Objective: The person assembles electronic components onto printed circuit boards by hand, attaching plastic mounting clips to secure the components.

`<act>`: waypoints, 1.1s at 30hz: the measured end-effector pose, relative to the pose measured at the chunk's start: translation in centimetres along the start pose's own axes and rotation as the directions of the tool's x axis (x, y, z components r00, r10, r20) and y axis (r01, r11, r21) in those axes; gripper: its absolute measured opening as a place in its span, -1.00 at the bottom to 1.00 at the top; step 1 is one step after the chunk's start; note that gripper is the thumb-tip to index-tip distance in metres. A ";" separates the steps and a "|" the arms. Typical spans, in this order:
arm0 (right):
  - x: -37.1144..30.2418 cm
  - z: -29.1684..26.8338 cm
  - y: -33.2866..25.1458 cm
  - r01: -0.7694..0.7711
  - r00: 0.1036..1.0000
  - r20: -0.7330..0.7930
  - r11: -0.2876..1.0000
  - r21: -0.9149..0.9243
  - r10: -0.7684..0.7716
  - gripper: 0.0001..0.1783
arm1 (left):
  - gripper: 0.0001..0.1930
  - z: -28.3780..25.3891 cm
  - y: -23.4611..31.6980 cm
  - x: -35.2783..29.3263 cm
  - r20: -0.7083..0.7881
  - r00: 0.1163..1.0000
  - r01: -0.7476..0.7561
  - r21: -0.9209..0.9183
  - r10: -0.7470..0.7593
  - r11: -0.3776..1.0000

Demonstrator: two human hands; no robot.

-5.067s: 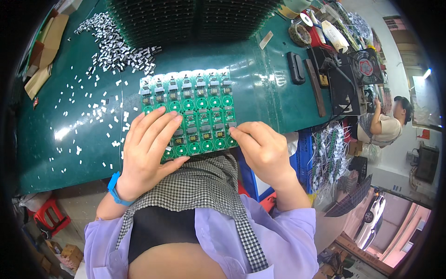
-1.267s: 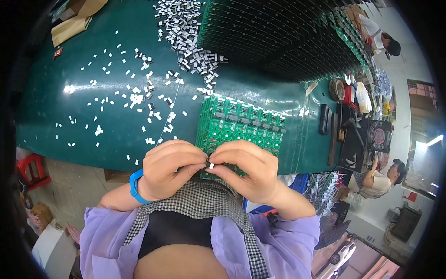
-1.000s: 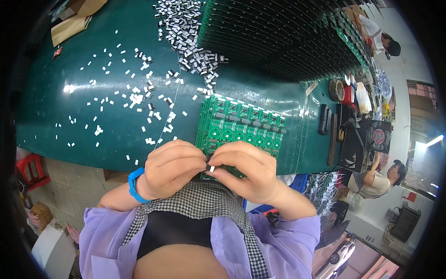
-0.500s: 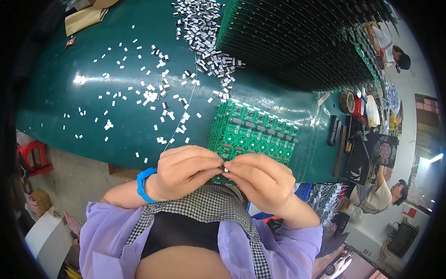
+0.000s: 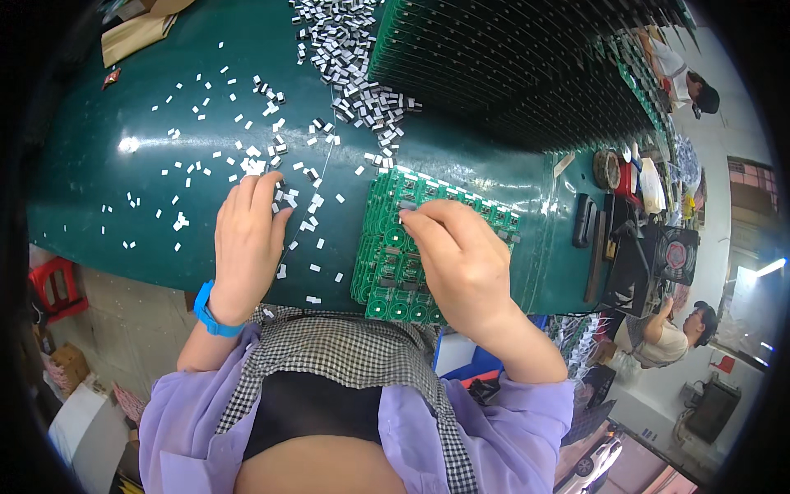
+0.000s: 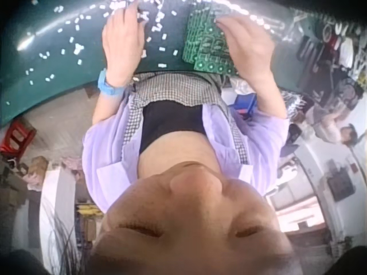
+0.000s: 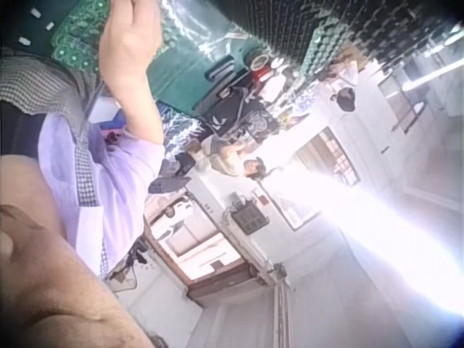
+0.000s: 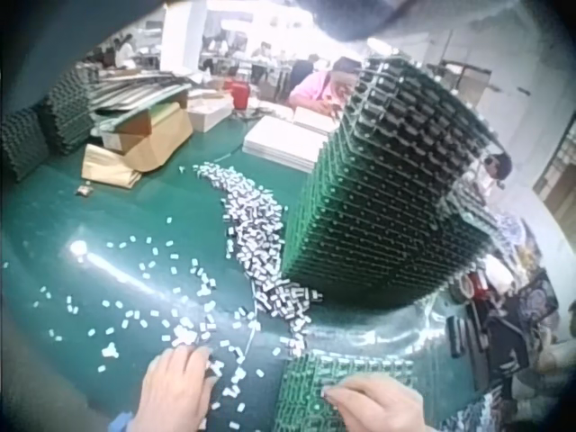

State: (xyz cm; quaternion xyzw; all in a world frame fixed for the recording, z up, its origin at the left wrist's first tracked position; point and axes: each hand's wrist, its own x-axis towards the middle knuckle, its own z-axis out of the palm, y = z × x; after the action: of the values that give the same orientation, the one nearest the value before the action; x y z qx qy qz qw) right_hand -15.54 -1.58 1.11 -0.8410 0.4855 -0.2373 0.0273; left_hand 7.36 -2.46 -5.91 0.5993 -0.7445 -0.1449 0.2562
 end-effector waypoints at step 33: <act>-1.9 -0.5 -2.2 0.084 0.996 -0.033 0.909 0.408 -0.077 -0.72 | -0.85 0.1 4.6 -2.1 0.177 0.977 0.157 -0.975 0.122 0.160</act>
State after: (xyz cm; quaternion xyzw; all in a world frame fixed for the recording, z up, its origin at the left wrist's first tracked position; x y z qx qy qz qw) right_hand -14.81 1.25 1.42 -0.8340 0.3903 -0.3414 0.1888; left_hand 3.82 0.63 -3.98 0.2788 -0.4881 -0.6590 0.4997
